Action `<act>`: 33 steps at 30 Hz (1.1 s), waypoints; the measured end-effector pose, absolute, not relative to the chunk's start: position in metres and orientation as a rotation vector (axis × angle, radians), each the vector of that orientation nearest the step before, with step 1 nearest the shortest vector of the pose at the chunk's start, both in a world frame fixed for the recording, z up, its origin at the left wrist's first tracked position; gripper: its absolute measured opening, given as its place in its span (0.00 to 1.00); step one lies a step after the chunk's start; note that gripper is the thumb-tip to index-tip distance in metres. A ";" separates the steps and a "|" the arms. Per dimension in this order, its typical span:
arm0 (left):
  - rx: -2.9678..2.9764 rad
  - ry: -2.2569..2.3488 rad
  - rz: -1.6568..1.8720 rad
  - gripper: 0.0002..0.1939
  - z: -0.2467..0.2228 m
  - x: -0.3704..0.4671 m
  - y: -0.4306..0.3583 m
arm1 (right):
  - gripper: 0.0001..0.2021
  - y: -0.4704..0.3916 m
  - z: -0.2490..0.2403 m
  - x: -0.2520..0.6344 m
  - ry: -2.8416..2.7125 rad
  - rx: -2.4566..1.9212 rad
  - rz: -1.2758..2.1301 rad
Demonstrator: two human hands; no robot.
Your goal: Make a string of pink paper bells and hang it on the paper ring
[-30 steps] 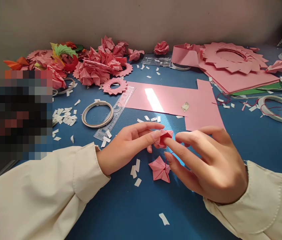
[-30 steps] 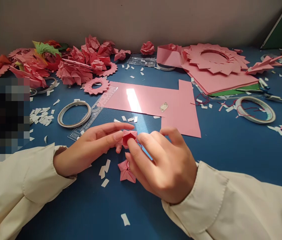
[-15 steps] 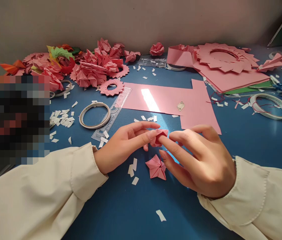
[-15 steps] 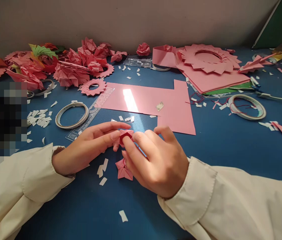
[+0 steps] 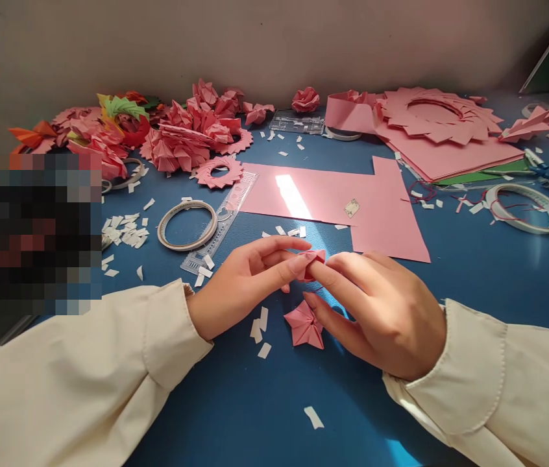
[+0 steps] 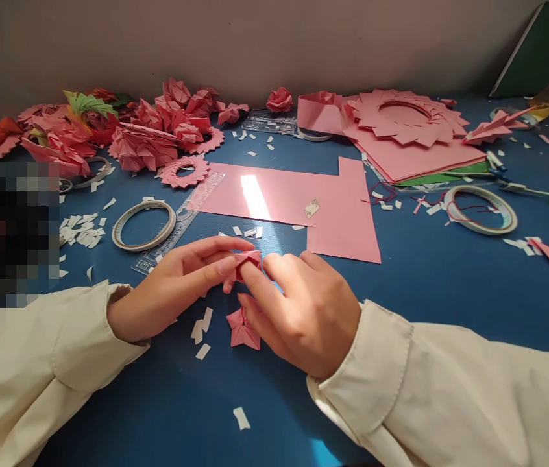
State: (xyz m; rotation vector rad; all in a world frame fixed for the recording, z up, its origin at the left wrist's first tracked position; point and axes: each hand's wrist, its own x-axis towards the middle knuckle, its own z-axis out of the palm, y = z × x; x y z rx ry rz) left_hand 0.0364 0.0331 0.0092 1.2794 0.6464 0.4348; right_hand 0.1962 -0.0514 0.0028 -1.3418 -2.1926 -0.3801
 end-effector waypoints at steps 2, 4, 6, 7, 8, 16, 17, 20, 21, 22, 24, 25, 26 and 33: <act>1.311 0.661 0.493 0.11 0.008 0.036 0.029 | 0.11 -0.052 0.002 0.196 -2.109 -1.316 -0.253; 1.398 0.642 0.572 0.13 0.008 0.034 0.024 | 0.12 -0.052 0.003 0.195 -2.004 -1.292 -0.061; 1.578 0.579 0.630 0.14 0.008 0.032 0.021 | 0.11 -0.052 0.005 0.194 -1.861 -1.294 0.172; 1.690 0.548 0.647 0.15 0.008 0.031 0.019 | 0.10 -0.053 0.006 0.194 -1.781 -1.305 0.284; 1.795 0.530 0.662 0.15 0.008 0.030 0.018 | 0.08 -0.053 0.007 0.193 -1.700 -1.321 0.379; 1.967 0.712 0.779 0.05 0.006 0.032 0.016 | 0.07 -0.050 0.011 0.194 -1.273 -1.356 0.972; 1.975 0.709 0.780 0.04 0.007 0.032 0.017 | 0.07 -0.049 0.011 0.194 -1.244 -1.350 1.006; 2.017 0.701 0.783 0.03 0.009 0.031 0.018 | 0.07 -0.049 0.009 0.194 -1.206 -1.335 1.060; 2.033 0.699 0.795 0.03 0.009 0.031 0.019 | 0.07 -0.049 0.009 0.194 -1.200 -1.336 1.066; 2.047 0.696 0.806 0.03 0.010 0.031 0.019 | 0.07 -0.049 0.008 0.194 -1.196 -1.334 1.064; 2.065 0.681 0.812 0.03 0.011 0.030 0.020 | 0.07 -0.049 0.008 0.195 -1.191 -1.323 1.043; 2.065 0.672 0.809 0.03 0.011 0.030 0.020 | 0.07 -0.049 0.007 0.196 -1.189 -1.313 1.032; 2.062 0.663 0.807 0.04 0.012 0.030 0.020 | 0.08 -0.049 0.007 0.196 -1.186 -1.304 1.024; 1.871 0.653 0.829 0.03 0.026 0.031 0.019 | 0.13 -0.050 0.010 0.199 -1.222 -1.248 1.076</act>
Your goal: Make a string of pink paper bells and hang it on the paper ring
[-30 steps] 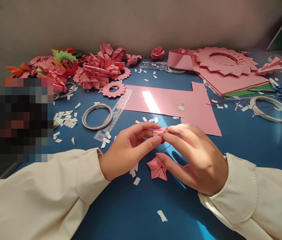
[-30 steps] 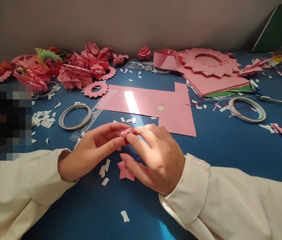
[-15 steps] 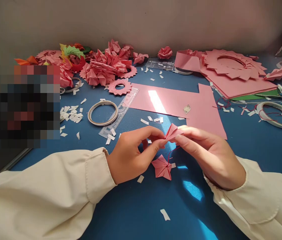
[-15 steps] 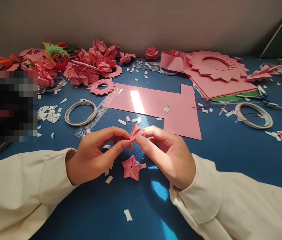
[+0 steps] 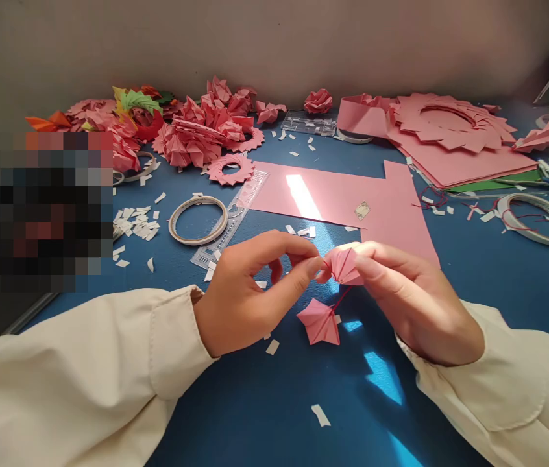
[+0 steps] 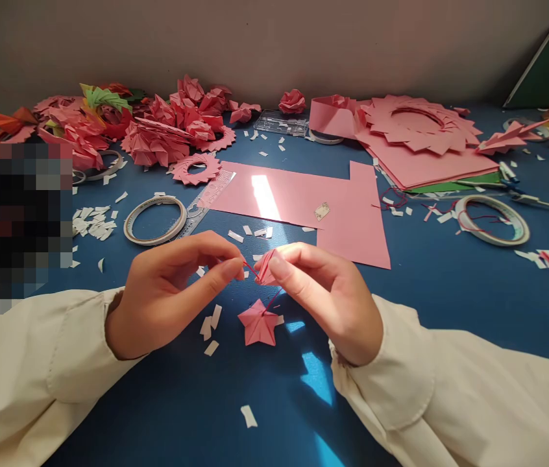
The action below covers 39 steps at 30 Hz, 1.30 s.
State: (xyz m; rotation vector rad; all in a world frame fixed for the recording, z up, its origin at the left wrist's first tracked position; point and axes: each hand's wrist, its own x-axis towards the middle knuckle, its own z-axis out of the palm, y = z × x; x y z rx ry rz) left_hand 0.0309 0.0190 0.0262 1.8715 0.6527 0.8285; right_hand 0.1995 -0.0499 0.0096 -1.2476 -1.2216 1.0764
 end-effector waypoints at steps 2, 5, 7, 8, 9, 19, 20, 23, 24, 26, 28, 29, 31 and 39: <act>1.804 0.649 0.844 0.03 0.031 0.031 0.018 | 0.13 -0.050 0.010 0.200 -1.234 -1.233 1.071; 1.741 0.669 0.870 0.03 0.037 0.031 0.017 | 0.14 -0.049 0.009 0.201 -1.208 -1.292 1.049; 1.730 0.693 0.886 0.03 0.042 0.030 0.016 | 0.14 -0.047 0.008 0.200 -1.191 -1.341 1.034; 1.733 0.699 0.893 0.03 0.045 0.029 0.016 | 0.14 -0.045 0.007 0.200 -1.191 -1.358 1.025; 1.740 0.697 0.900 0.03 0.047 0.029 0.016 | 0.14 -0.044 0.006 0.200 -1.196 -1.369 1.017; 1.789 0.664 0.997 0.04 0.062 0.029 0.020 | 0.12 -0.048 0.008 0.199 -1.468 -1.298 1.058; 1.788 0.667 1.008 0.04 0.062 0.029 0.020 | 0.13 -0.049 0.008 0.198 -1.535 -1.278 1.049; 1.797 0.667 0.999 0.04 0.063 0.028 0.020 | 0.14 -0.050 0.008 0.197 -1.723 -1.192 0.908; 1.800 0.662 0.988 0.04 0.063 0.028 0.020 | 0.14 -0.050 0.007 0.196 -1.767 -1.170 0.837; 1.795 0.649 0.981 0.04 0.064 0.028 0.019 | 0.14 -0.051 0.005 0.194 -1.817 -1.157 0.705; 1.776 0.641 0.993 0.04 0.064 0.028 0.019 | 0.15 -0.051 0.004 0.193 -1.859 -1.160 0.602; 1.769 0.638 1.000 0.04 0.065 0.027 0.019 | 0.16 -0.052 0.003 0.193 -1.882 -1.158 0.559; 1.760 0.621 1.013 0.04 0.066 0.027 0.019 | 0.16 -0.053 0.002 0.194 -1.929 -1.144 0.505; 1.684 0.547 1.026 0.06 0.070 0.028 0.020 | 0.09 -0.056 0.002 0.196 -1.904 -1.194 0.512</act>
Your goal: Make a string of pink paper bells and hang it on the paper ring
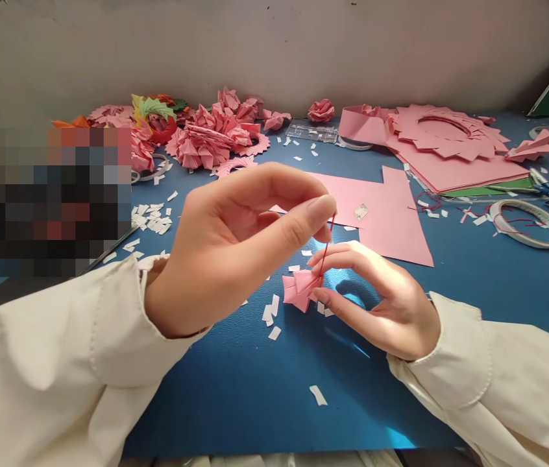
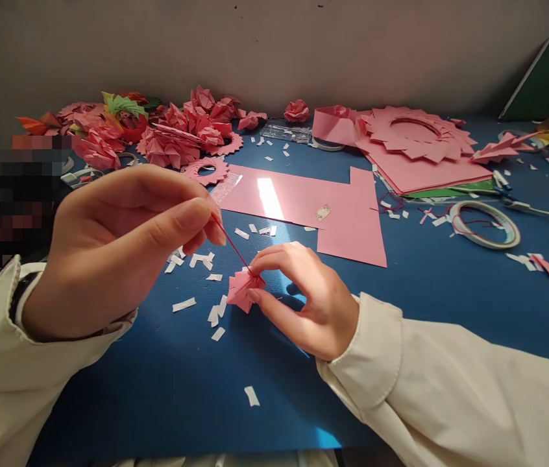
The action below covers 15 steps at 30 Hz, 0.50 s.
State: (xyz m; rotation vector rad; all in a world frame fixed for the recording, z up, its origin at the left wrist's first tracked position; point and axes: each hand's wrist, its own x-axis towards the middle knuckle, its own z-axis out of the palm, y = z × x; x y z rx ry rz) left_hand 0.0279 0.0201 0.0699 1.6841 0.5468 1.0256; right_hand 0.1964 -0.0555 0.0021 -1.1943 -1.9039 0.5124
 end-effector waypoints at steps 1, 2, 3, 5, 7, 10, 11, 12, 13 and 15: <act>1.668 0.540 1.022 0.06 0.070 0.028 0.020 | 0.07 -0.056 0.003 0.196 -1.885 -1.219 0.520; 1.653 0.529 1.018 0.06 0.070 0.028 0.020 | 0.06 -0.056 0.004 0.195 -1.863 -1.249 0.542; 1.637 0.519 1.008 0.06 0.070 0.029 0.021 | 0.04 -0.056 0.006 0.194 -1.830 -1.282 0.582; 1.600 0.508 0.964 0.06 0.069 0.029 0.024 | 0.02 -0.056 0.008 0.193 -1.752 -1.335 0.706; 1.563 0.521 0.906 0.06 0.066 0.029 0.029 | 0.02 -0.056 0.010 0.192 -1.668 -1.359 0.862; 1.497 0.646 0.883 0.04 0.058 0.029 0.043 | 0.05 -0.054 0.010 0.191 -1.529 -1.323 1.095; 1.459 0.702 0.886 0.04 0.054 0.029 0.048 | 0.06 -0.053 0.010 0.191 -1.479 -1.304 1.156; 1.441 0.737 0.882 0.04 0.050 0.029 0.054 | 0.06 -0.052 0.009 0.191 -1.436 -1.286 1.200; 1.427 0.763 0.870 0.04 0.046 0.030 0.058 | 0.07 -0.052 0.009 0.191 -1.403 -1.276 1.223; 1.415 0.821 0.832 0.05 0.040 0.030 0.065 | 0.07 -0.051 0.009 0.191 -1.361 -1.273 1.228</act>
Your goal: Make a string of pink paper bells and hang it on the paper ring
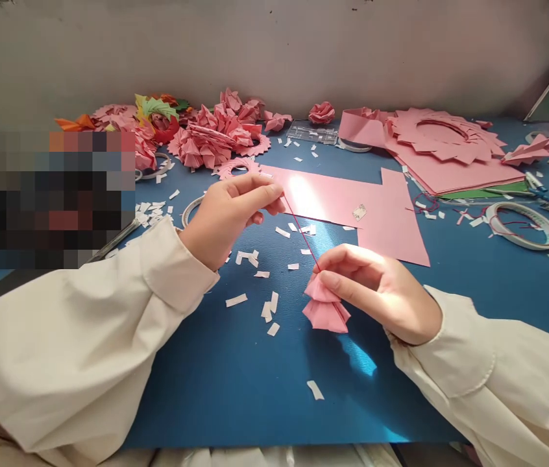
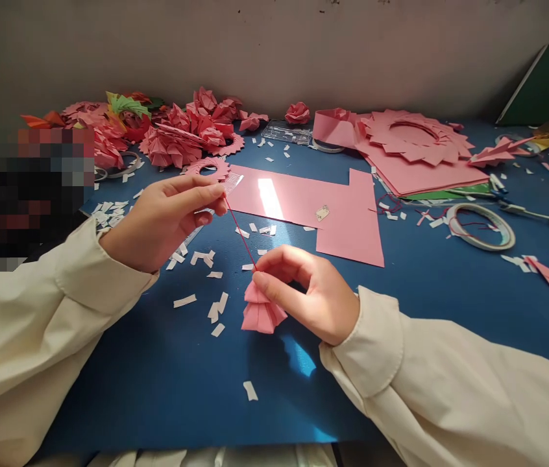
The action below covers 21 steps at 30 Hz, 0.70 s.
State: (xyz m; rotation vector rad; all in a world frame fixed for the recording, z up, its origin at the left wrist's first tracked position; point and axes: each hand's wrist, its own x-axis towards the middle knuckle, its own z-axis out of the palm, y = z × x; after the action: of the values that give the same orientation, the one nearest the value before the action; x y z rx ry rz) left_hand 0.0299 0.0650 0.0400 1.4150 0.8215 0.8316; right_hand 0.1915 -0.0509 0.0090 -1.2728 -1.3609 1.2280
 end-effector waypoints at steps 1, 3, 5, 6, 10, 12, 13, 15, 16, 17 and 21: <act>1.421 0.844 0.819 0.05 0.038 0.030 0.067 | 0.07 -0.051 0.009 0.192 -1.344 -1.267 1.237; 1.444 0.873 0.810 0.05 0.034 0.031 0.068 | 0.08 -0.050 0.009 0.192 -1.312 -1.249 1.280; 1.465 0.888 0.813 0.05 0.032 0.031 0.068 | 0.11 -0.050 0.009 0.192 -1.291 -1.232 1.336; 1.477 0.894 0.815 0.05 0.031 0.031 0.067 | 0.11 -0.050 0.010 0.192 -1.285 -1.229 1.356; 1.508 0.917 0.829 0.04 0.030 0.031 0.067 | 0.12 -0.048 0.011 0.194 -1.260 -1.254 1.388; 1.512 0.921 0.840 0.04 0.030 0.032 0.067 | 0.14 -0.048 0.012 0.195 -1.250 -1.262 1.405; 1.513 0.921 0.844 0.04 0.030 0.032 0.067 | 0.15 -0.047 0.013 0.195 -1.249 -1.262 1.410; 1.514 0.918 0.853 0.04 0.030 0.033 0.067 | 0.16 -0.047 0.014 0.196 -1.263 -1.270 1.412; 1.514 0.915 0.860 0.05 0.031 0.033 0.066 | 0.16 -0.046 0.014 0.197 -1.277 -1.281 1.406; 1.514 0.912 0.869 0.05 0.031 0.033 0.066 | 0.15 -0.046 0.014 0.197 -1.295 -1.293 1.397; 1.508 0.903 0.910 0.04 0.033 0.034 0.065 | 0.15 -0.045 0.015 0.198 -1.356 -1.312 1.400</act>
State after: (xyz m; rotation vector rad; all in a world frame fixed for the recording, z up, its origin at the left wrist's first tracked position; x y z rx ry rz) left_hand 0.0340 0.0646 0.0328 1.5076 0.9030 0.9096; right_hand 0.1977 -0.0449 0.0152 -1.3124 -1.3556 1.4004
